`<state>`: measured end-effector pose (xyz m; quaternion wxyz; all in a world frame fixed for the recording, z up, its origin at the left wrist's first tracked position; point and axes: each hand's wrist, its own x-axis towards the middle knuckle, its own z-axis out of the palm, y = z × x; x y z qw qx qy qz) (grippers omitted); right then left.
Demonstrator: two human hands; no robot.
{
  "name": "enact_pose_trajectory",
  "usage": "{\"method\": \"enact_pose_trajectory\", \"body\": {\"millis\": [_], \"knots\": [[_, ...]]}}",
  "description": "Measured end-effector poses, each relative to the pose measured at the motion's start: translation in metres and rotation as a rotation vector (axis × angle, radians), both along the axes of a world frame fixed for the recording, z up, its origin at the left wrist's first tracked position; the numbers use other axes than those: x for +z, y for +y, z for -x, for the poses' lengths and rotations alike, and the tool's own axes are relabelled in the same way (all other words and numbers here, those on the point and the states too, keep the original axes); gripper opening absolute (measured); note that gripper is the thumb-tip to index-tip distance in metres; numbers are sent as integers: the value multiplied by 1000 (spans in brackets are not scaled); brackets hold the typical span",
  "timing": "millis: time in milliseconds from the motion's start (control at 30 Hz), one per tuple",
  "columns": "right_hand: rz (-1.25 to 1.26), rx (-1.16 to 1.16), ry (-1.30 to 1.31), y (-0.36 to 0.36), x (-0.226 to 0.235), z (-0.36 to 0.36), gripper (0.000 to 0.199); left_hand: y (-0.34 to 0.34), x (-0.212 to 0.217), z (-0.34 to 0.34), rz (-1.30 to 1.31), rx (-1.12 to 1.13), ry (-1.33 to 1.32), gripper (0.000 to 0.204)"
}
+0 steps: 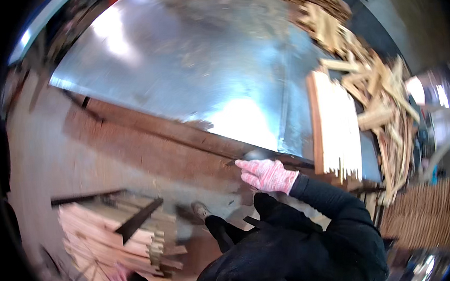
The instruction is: The person picks up wooden planks from a large pile on a metal table and stacks them neatly. They repeatedly gather planks, align them, and place them into a growing stack, occasionally moving the stack to a nearby rack.
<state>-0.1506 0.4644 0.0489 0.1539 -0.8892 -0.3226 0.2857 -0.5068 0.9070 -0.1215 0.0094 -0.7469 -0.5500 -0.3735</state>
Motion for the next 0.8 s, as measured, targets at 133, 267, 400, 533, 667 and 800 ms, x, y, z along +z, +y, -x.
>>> {"method": "enact_pose_trajectory", "body": {"millis": [133,267,400,533,667,800], "knots": [[-49,-249,-375,-135,0,-32,45,-129,86,-153,146,-596,-458,65],[-69,-721,-661,-352,-19,-79,45,-308,136,-279,745,-1271,-641,59],[-44,-1179,-612,-554,-33,-135,48,-486,114,-416,1064,-1604,-302,62],[60,-1157,-602,-602,-9,-230,58,-581,94,-553,576,-1527,333,71],[426,-732,-353,-618,-42,-320,70,-650,49,-668,492,-1390,646,76],[-218,-1050,49,-612,-73,-322,82,-672,51,-666,1141,-1312,323,76]]}}
